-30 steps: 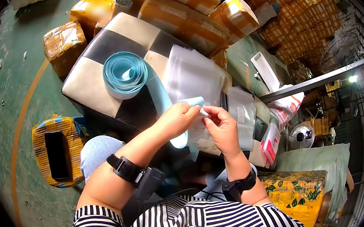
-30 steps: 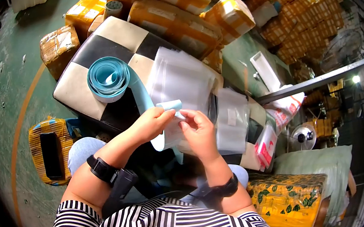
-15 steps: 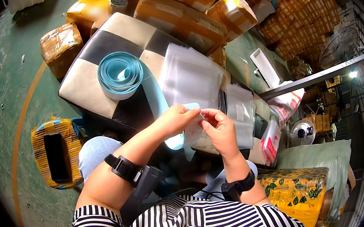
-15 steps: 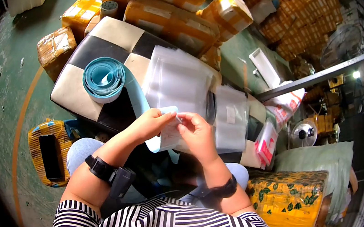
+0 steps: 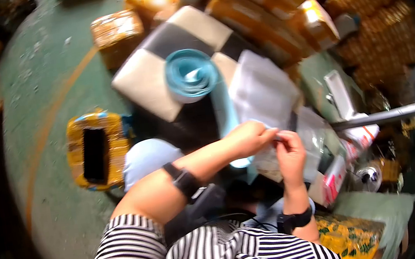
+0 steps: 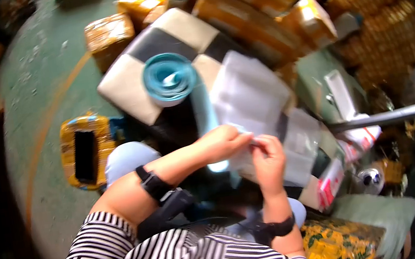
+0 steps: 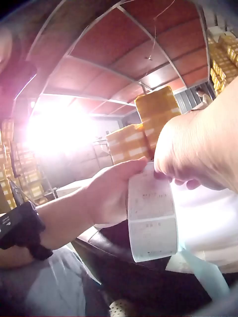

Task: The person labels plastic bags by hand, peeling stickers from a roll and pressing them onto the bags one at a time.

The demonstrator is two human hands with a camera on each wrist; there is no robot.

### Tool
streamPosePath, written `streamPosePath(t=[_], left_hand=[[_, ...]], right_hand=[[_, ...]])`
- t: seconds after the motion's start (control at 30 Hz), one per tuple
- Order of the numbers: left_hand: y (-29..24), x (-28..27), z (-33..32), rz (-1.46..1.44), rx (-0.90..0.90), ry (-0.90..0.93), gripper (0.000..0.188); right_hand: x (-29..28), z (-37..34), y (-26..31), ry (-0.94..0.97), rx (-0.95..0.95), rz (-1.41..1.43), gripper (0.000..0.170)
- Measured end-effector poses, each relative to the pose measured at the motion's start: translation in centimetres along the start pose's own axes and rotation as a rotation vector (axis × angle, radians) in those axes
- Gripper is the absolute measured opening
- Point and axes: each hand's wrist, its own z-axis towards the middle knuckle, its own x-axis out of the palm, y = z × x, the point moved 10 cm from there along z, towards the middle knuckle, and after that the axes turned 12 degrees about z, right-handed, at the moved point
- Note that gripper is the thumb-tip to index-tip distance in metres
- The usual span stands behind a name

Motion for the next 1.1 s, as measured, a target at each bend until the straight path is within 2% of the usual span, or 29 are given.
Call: streamPosePath(t=[0.1, 0.17, 0.2, 0.3, 0.43, 0.63, 0.83, 1.03, 1.1], left_hand=[[0.3, -0.5, -0.1, -0.069, -0.001, -0.04, 0.047], [0.6, -0.7, 0.0, 0.006, -0.005, -0.063, 0.046], [0.5, -0.7, 0.3, 0.04, 0.003, -0.067, 0.046], [0.3, -0.8, 0.4, 0.013, 0.034, -0.092, 0.049], [0.5, -0.8, 0.5, 0.01, -0.015, -0.085, 0.049], [-0.3, -0.8, 0.3, -0.009, 0.044, -0.068, 0.05], [0.0, -1.1, 0.5, 0.089, 0.003, -0.113, 0.051], [0.1, -1.6, 0.2, 0.087, -0.001, -0.176, 0.045], [1.1, -1.5, 0.5, 0.016, -0.021, -0.233, 0.041]], right_hand=[[0.0, -0.2, 0.3, -0.024, -0.037, -0.113, 0.015], [0.2, -0.1, 0.3, -0.049, 0.02, -0.128, 0.018], [0.8, 0.2, 1.2, 0.027, -0.038, -0.197, 0.019], [0.6, 0.6, 1.3, -0.045, -0.031, -0.121, 0.02], [0.9, 0.7, 1.1, 0.038, -0.025, -0.133, 0.023], [0.8, 0.6, 0.5, -0.022, 0.071, -0.037, 0.017], [0.6, 0.4, 1.7, -0.035, -0.04, -0.152, 0.011], [0.8, 0.5, 3.4, -0.065, -0.158, -0.324, 0.013], [1.3, 0.5, 4.3, -0.048, -0.253, -0.414, 0.012]])
